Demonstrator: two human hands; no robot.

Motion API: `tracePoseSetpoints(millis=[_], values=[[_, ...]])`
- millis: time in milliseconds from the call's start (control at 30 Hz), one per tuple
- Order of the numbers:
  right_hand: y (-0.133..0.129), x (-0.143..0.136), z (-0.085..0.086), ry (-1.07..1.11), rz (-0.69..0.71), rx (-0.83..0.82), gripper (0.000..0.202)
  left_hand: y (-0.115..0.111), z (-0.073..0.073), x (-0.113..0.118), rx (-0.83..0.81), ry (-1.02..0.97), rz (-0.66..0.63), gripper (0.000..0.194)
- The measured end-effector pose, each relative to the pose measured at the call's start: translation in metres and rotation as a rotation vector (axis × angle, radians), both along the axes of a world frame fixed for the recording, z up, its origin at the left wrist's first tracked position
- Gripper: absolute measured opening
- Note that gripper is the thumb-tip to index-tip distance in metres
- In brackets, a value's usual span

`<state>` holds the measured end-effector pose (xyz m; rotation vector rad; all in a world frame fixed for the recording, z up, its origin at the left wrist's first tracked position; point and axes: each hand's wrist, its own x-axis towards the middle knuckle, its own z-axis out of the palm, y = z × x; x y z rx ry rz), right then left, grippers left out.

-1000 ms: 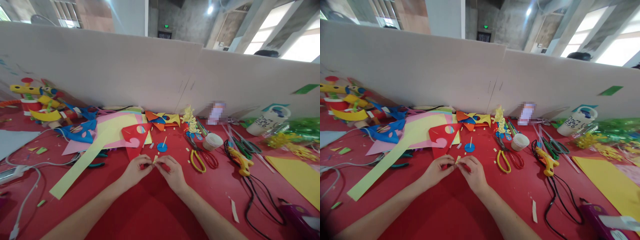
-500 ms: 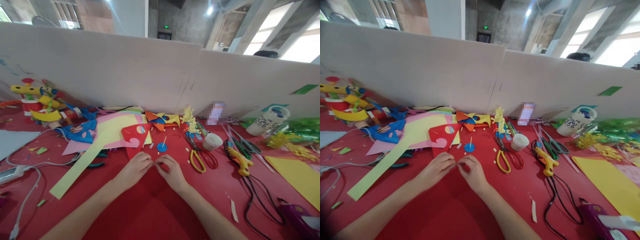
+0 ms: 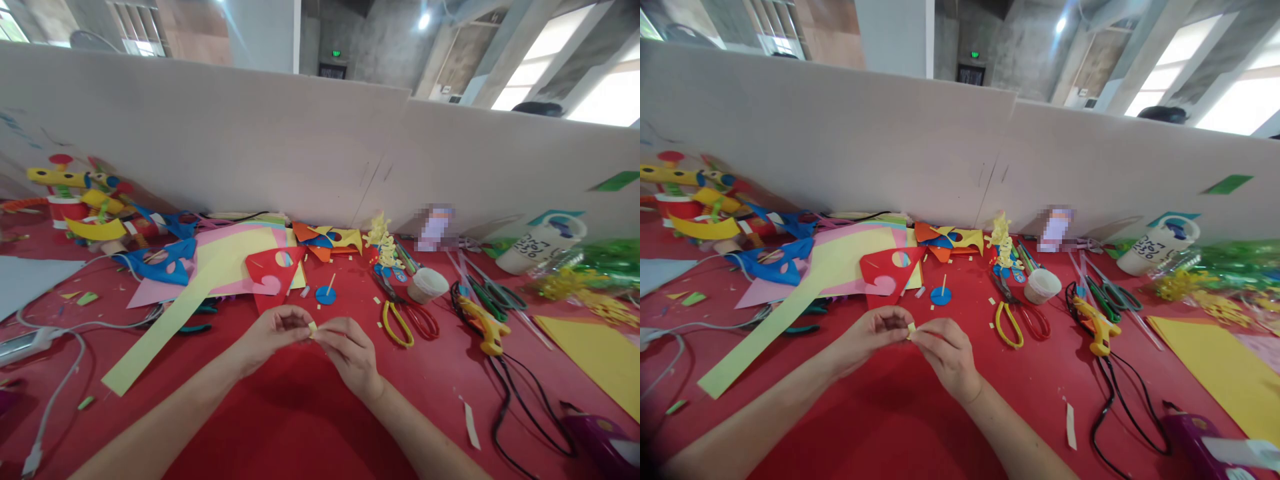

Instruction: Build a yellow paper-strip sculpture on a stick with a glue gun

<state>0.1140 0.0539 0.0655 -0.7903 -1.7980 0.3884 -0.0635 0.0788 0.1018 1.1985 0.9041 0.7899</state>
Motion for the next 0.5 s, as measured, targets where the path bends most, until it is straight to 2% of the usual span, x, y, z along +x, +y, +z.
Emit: tracePoseSetpoints(millis=[100, 233, 400, 500], values=[[0.003, -0.003, 0.001, 0.06, -0.014, -0.072, 0.021, 0.001, 0.002, -0.001, 0.058, 0.049, 0.043, 0.016], [0.007, -0.007, 0.001, 0.157, 0.019, -0.258, 0.014, 0.003, 0.001, -0.003, 0.117, 0.106, 0.06, 0.015], [0.009, -0.011, -0.005, 0.269, -0.005, -0.424, 0.005, 0.003, -0.003, -0.002, 0.097, 0.111, 0.061, 0.017], [0.01, -0.013, -0.008, 0.359, 0.002, -0.499, 0.012, 0.004, -0.005, -0.002, 0.069, 0.101, 0.076, 0.018]])
